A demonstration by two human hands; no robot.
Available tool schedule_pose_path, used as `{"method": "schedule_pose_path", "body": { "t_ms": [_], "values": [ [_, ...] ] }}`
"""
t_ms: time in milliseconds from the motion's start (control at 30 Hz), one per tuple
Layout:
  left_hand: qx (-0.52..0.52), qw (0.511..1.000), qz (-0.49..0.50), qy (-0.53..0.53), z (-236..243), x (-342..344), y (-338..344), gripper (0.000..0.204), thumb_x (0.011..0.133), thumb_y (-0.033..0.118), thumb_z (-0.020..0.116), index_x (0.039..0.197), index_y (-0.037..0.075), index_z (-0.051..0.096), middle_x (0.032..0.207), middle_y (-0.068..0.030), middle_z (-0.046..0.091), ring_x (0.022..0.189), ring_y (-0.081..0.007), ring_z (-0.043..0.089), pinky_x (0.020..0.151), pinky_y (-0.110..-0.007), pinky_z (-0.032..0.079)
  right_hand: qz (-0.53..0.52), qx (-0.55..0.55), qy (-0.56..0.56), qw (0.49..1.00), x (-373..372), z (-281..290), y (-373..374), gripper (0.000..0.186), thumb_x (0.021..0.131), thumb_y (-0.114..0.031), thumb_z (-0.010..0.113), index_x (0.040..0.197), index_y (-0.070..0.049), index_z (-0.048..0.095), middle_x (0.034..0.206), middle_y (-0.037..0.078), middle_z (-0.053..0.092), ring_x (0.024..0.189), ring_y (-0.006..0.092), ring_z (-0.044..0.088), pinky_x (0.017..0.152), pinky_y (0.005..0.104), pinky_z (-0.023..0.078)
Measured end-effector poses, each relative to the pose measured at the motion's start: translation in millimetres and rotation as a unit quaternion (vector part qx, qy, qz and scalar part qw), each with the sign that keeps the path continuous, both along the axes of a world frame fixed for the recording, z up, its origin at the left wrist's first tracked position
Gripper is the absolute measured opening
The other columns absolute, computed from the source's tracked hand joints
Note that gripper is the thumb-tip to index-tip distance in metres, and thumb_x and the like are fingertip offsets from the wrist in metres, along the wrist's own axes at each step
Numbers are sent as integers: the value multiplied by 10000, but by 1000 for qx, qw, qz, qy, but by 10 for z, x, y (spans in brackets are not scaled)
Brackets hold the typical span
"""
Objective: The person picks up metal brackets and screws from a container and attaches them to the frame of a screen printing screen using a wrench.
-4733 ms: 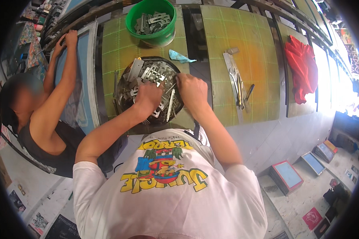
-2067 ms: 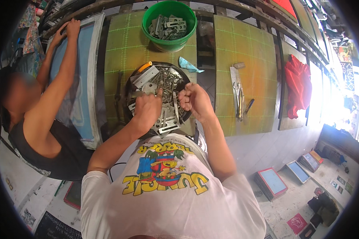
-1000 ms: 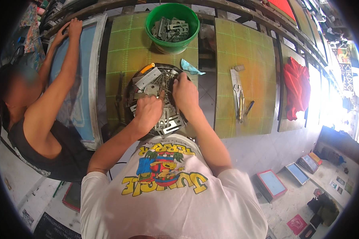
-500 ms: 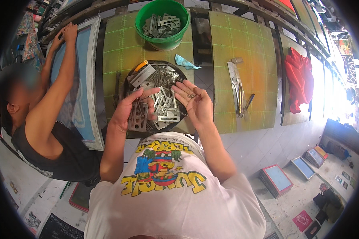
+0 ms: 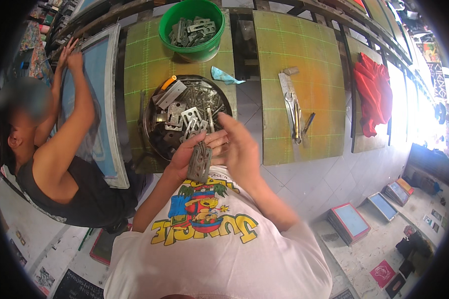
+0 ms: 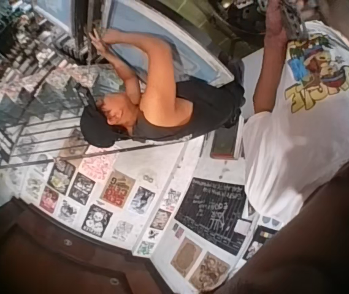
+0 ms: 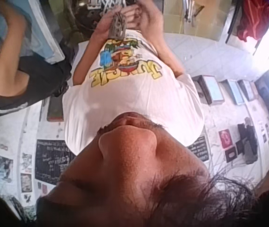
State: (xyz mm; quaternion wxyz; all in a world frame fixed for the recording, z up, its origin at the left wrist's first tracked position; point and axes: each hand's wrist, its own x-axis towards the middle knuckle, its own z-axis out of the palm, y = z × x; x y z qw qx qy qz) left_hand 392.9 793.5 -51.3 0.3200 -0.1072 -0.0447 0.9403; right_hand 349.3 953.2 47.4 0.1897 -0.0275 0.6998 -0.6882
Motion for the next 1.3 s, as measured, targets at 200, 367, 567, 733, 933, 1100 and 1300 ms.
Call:
{"method": "schedule_pose_path", "body": {
  "t_ms": [200,367,567,733,933,1100,1300],
  "values": [
    [-251,964,-60,-72,48,79,-87,379,1071,240,521,1357,-5,569,1161,-121,711,999,-199,732,884,-334,601,241,385,382,805,99,-135,49,659,881,-29,515,1526,44,400,1597,200,413,1518,343,353,1223,665,124],
    [-331,941,-73,-20,218,91,-197,323,1071,240,543,1263,-9,622,1121,-89,725,942,-157,733,842,-300,599,267,460,404,745,139,-218,18,663,899,-98,507,1541,23,395,1638,157,365,1561,415,210,1199,708,98],
    [-351,935,-39,-33,263,204,-231,345,1084,269,536,1246,-23,622,1081,-61,698,958,-149,705,854,-310,583,217,260,346,875,21,-44,-97,568,912,-57,614,1460,21,487,1569,159,466,1490,417,365,1214,612,215],
    [-225,972,-2,-63,307,210,-253,258,1088,266,507,1110,30,609,904,-1,552,889,-161,600,868,-381,563,88,200,198,955,-428,-536,-169,290,962,-115,629,1219,19,654,1203,177,672,1165,374,619,976,458,497],
    [-176,981,-5,-80,319,268,-365,262,1101,284,481,921,104,543,850,4,504,836,-157,552,826,-372,521,93,355,275,889,-771,-1288,-869,369,967,-298,652,1127,34,635,1058,247,620,1036,428,608,906,497,508],
    [-176,978,49,-96,330,396,-580,274,1099,288,483,880,125,509,843,3,489,794,-140,515,780,-344,474,176,425,275,844,-546,-1196,-1036,513,932,-402,679,1217,11,571,1126,247,543,1097,411,550,921,491,483],
    [-230,962,108,-102,433,362,-996,287,1098,293,487,860,132,499,781,19,394,721,-117,437,678,-295,422,202,407,347,821,-159,-1041,-885,488,922,-338,678,1238,21,583,1327,240,500,1221,384,492,1016,465,413]
  ]
}}
